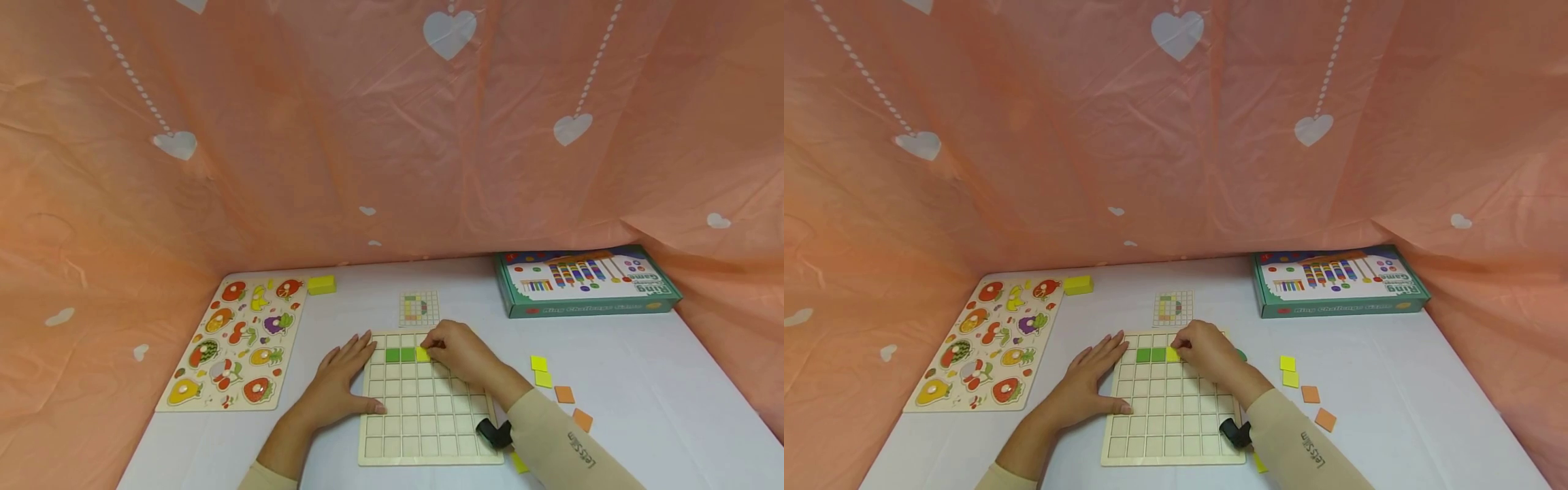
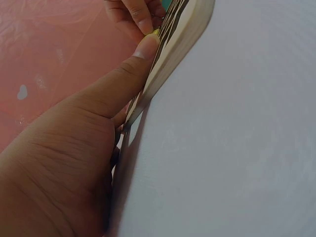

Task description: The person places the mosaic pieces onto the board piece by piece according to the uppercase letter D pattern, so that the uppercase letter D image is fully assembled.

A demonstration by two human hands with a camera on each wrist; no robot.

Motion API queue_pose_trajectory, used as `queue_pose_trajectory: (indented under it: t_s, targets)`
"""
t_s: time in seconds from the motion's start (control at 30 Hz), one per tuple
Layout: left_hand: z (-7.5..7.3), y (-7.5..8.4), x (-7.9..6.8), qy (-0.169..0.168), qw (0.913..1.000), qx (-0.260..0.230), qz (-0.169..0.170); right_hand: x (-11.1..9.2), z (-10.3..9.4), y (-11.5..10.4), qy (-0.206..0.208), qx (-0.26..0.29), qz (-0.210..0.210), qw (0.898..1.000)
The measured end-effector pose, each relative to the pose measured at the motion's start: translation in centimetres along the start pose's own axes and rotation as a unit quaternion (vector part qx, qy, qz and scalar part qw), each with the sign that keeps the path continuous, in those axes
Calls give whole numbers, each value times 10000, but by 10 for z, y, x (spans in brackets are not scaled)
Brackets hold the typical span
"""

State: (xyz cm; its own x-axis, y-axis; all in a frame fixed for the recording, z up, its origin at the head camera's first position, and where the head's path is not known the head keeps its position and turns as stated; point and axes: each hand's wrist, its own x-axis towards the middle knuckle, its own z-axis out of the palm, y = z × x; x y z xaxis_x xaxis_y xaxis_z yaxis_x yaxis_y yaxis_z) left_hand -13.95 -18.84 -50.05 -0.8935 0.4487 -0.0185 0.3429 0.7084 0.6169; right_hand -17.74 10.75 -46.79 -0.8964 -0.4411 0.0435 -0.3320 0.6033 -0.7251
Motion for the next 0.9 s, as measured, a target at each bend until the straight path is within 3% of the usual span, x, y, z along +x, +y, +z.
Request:
queue_pose_trajectory:
  t_s: [0.13, 0.37, 0.6, 0.9]
  targets:
    - [0, 0, 0, 6, 10000, 9, 23, -1, 0, -3, -119, -230, 110, 9996]
    - [1, 0, 0, 46, 10000, -3, 31, -5, -2, -7, -416, -152, 251, 9987]
    - [0, 1, 1, 28, 10000, -31, 18, -11, -10, -6, -727, 41, 88, 9973]
    - [1, -1, 1, 42, 10000, -15, 74, -27, -30, -4, -613, 451, -131, 9970]
